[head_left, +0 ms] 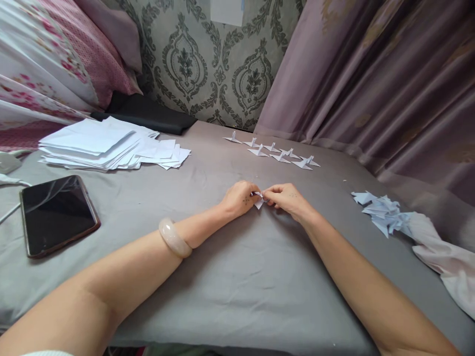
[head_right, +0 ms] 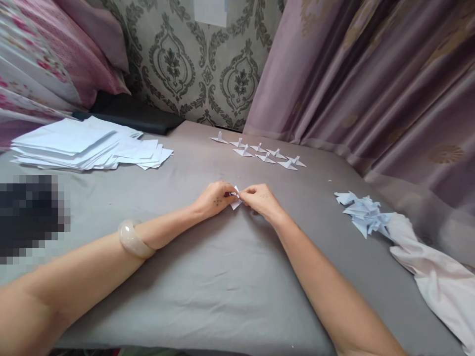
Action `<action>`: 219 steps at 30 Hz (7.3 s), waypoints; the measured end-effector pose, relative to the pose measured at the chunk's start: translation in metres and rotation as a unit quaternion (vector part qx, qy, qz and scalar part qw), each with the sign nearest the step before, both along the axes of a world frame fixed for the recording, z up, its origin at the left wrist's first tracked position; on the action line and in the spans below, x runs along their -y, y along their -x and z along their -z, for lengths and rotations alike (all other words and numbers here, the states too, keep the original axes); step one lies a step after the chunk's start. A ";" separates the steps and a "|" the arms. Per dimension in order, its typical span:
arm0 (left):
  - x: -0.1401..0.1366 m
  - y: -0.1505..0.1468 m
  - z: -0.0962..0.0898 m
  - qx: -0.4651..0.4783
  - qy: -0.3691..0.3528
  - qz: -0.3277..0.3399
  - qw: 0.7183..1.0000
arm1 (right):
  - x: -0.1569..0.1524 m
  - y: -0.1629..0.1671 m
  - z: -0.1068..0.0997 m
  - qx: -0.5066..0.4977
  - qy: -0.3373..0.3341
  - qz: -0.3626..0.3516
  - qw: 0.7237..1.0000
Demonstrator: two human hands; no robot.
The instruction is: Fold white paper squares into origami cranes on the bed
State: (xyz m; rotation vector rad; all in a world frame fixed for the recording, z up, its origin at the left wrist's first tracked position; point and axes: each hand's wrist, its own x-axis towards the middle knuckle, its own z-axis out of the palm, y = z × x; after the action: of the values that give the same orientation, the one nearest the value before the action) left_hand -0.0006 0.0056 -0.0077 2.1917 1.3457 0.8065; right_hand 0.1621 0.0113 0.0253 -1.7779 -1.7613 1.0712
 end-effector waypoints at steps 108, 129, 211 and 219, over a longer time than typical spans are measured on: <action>-0.189 0.035 0.011 -0.139 -0.052 -0.359 0.922 | -0.003 -0.002 0.032 0.043 -0.166 -0.006 0.985; -0.136 0.077 0.003 -0.056 -0.051 -0.412 0.908 | -0.001 -0.005 0.031 0.040 -0.185 -0.023 0.982; -0.054 0.247 -0.011 0.529 -0.129 -0.521 0.658 | -0.008 -0.012 0.034 0.116 -0.135 -0.033 0.984; -0.054 0.243 -0.017 0.528 -0.166 -0.509 0.660 | -0.007 -0.012 0.032 0.120 -0.130 -0.033 0.984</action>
State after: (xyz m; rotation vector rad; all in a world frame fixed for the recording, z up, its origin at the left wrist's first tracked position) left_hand -0.2436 0.0594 0.0090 0.4610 1.6323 2.3463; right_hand 0.1739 0.0183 -0.0068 -1.7527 -2.0106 0.6332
